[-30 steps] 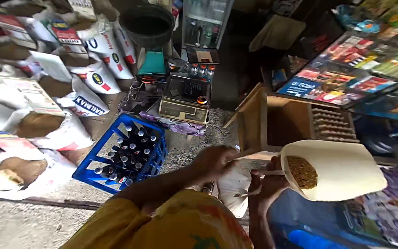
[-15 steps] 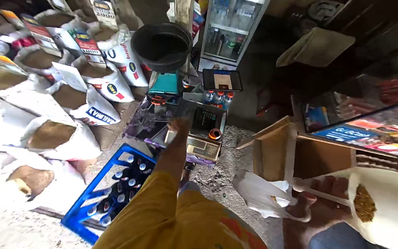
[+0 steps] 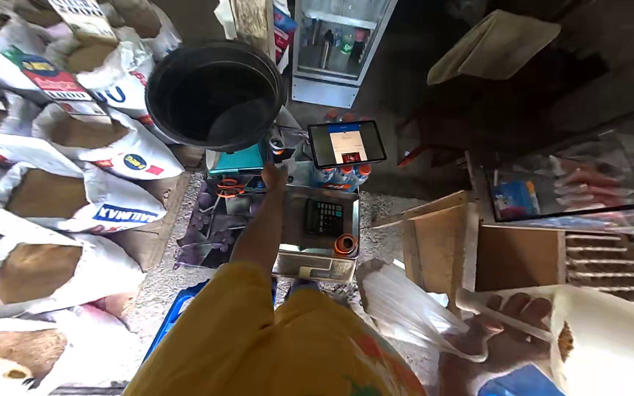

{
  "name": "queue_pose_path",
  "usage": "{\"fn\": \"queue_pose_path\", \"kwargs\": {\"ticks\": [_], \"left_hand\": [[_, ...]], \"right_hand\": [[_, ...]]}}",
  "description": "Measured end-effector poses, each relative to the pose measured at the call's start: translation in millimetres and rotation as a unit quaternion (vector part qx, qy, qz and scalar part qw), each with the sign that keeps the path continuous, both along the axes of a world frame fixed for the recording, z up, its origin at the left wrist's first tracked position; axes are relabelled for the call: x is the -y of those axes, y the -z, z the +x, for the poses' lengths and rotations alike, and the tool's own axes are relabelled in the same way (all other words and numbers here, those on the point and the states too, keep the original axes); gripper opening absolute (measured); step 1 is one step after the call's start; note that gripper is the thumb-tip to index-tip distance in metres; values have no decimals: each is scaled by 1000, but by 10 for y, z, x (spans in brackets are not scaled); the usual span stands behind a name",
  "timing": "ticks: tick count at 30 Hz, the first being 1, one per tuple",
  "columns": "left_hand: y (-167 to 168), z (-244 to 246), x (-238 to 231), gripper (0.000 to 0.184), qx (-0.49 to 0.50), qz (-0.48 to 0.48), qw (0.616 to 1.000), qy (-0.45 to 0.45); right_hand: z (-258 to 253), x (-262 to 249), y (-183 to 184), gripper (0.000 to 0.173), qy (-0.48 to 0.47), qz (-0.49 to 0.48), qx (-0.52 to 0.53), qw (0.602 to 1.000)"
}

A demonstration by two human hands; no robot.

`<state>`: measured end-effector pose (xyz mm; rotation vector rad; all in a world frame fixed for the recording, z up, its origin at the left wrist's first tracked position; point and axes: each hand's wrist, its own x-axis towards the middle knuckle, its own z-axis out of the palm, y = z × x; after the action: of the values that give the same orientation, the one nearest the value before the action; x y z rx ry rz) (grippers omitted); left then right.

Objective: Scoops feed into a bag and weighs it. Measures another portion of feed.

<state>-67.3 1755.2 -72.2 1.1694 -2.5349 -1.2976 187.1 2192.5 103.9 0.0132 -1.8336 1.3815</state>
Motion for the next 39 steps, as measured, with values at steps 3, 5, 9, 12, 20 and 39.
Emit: {"fn": "queue_pose_path", "kwargs": {"ticks": [3, 5, 9, 12, 20, 39], "left_hand": [[-236, 232, -258, 58, 10, -2, 996, 88], [-305, 667, -556, 68, 52, 12, 982, 178], [76, 1261, -979, 54, 134, 78, 966, 206], [20, 1543, -670, 46, 106, 118, 981, 115], [152, 1786, 906, 46, 99, 37, 978, -181], [292, 1582, -2213, 47, -28, 8, 852, 522]], "right_hand": [[-41, 45, -29, 100, 8, -7, 8, 1000], [-72, 85, -71, 102, 13, -17, 11, 1000], [-116, -29, -13, 94, -3, -9, -5, 1000], [-147, 32, -99, 89, -10, -4, -10, 1000], [-90, -78, -62, 93, -23, -35, -36, 998], [237, 8, -22, 95, -16, -12, -6, 1000]]}}
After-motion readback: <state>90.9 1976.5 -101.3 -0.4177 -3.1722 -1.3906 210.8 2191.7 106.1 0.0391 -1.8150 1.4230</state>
